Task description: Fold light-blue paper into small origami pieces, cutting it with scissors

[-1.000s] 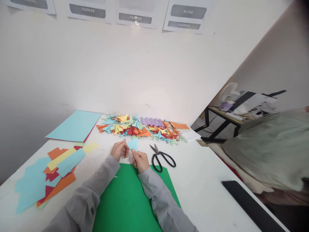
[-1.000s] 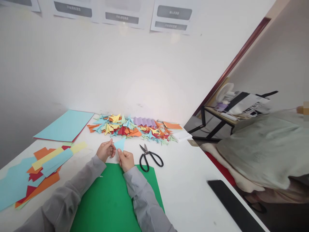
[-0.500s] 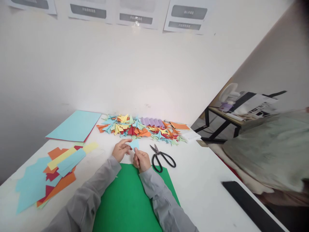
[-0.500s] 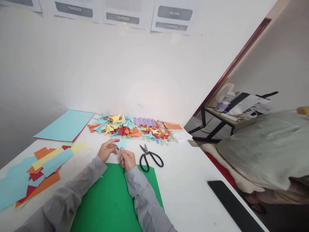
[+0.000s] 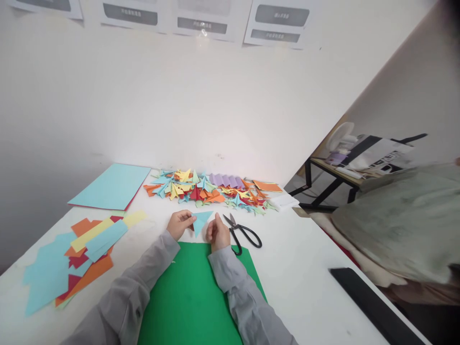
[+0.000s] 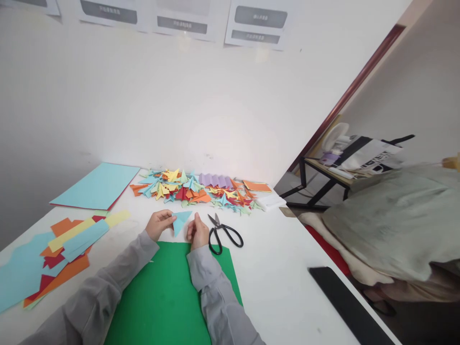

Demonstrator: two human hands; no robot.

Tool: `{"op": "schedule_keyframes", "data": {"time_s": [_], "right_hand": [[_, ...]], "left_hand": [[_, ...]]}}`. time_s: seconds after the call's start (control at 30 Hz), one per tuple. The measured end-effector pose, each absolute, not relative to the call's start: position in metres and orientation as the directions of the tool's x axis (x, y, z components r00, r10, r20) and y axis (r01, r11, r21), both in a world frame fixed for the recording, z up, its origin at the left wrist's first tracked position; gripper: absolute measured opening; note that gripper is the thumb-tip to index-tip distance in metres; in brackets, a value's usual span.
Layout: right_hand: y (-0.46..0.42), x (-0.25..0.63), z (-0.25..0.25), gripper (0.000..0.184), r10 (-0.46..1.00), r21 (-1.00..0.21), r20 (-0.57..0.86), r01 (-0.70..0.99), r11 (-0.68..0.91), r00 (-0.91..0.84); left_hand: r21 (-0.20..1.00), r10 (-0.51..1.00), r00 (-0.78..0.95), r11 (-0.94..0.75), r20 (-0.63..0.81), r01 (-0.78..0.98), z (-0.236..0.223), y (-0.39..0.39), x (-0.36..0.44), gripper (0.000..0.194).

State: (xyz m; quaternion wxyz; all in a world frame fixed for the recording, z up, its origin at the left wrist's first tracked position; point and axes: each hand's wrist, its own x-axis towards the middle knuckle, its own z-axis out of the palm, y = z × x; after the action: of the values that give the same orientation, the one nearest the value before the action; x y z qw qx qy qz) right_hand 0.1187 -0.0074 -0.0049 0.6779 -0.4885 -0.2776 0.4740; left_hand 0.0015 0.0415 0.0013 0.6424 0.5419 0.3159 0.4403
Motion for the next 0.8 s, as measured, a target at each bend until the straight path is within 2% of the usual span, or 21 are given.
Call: {"op": "schedule_keyframes", "data": {"time_s": [0.1,0.23,0.3,0.4,0.47,0.8], "right_hand": [[-0.006,0.117,-0.004,0.041,0.910,-0.875,-0.139,-0.479,0.072,0.391],[-0.007,0.115,-0.001,0.045,0.917,-0.852,-0.126,-0.515,0.096,0.379],[-0.007,0.115,-0.003,0.042,0.922,-0.873,-0.102,-0.478,0.098,0.375],[-0.008,0.117,-0.008,0.033,0.933,-0.941,-0.044,-0.328,0.081,0.357],[-0.008,0.117,-0.012,0.034,0.934,-0.963,-0.021,-0.257,0.076,0.356],[-0.006,0.117,-0.016,0.033,0.918,-0.963,-0.109,-0.269,-0.002,0.381]], "left_hand": [[0.975,0.902,0.430,0.057,0.043,-0.217,0.000,0.041,0.002,0.026],[0.977,0.898,0.439,0.064,0.033,-0.203,-0.001,0.042,0.003,0.027],[0.979,0.897,0.442,0.064,0.030,-0.196,-0.001,0.042,0.002,0.027],[0.983,0.892,0.452,0.059,0.028,-0.176,0.000,0.041,0.003,0.028],[0.986,0.889,0.458,0.049,0.030,-0.160,0.000,0.041,0.004,0.028],[0.993,0.897,0.437,-0.027,0.074,-0.112,0.004,0.037,0.005,0.028]]}}
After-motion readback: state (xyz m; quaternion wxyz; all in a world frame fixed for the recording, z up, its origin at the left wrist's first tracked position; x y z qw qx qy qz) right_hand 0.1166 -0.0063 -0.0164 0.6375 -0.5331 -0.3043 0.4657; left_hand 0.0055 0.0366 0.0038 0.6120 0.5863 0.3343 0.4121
